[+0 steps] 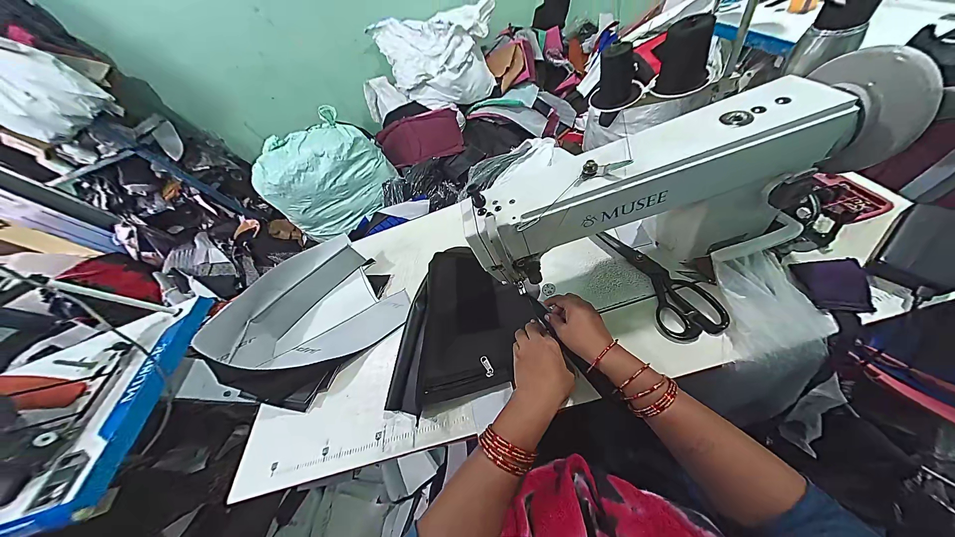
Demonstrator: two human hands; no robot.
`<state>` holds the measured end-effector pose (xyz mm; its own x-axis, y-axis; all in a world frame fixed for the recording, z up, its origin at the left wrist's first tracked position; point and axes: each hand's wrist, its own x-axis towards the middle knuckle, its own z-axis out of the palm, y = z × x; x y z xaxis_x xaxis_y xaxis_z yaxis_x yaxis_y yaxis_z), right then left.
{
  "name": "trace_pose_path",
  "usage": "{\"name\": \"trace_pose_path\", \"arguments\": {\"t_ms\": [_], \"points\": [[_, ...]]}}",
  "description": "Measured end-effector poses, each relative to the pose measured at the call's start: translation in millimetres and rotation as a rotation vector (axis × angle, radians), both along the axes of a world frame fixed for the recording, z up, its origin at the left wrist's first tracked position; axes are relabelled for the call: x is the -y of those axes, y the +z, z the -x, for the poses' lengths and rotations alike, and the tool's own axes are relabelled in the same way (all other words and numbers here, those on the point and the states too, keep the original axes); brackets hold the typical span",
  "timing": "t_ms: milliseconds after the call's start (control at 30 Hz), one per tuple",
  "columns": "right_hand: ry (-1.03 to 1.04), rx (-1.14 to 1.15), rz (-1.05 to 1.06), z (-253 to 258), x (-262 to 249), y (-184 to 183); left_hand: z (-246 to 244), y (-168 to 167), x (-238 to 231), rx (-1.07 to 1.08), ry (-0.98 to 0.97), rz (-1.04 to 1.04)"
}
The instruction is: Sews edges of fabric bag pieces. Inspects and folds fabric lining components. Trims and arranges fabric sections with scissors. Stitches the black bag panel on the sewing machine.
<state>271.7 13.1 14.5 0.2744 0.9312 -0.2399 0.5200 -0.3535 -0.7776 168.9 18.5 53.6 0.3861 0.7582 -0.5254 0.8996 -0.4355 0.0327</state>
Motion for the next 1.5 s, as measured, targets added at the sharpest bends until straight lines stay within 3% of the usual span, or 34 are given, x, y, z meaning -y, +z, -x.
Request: {"name": "trace_pose_path", "arguments": {"t_ms": [233,400,633,1133,1500], "points": [[0.040,0.036,0.052,5,-8,8,3,2,-8,0.032,0.003,-0.010],[-0.085,-0.015,-0.031,9,1,0,28,8,-26,0.314,0.101,0.116],[-0.094,-0.077,-0.039,26,9,-3,56,-4,-48,0.601,0.063,0.251],[-0.084,-0.128,-0.059,25,13,-7,41,2,-35,0.403,0.012,0.195],[-0.088,-0.215,-0.062,22,14,-10,43,-2,-34,0.447,-0.002,0.173]]}}
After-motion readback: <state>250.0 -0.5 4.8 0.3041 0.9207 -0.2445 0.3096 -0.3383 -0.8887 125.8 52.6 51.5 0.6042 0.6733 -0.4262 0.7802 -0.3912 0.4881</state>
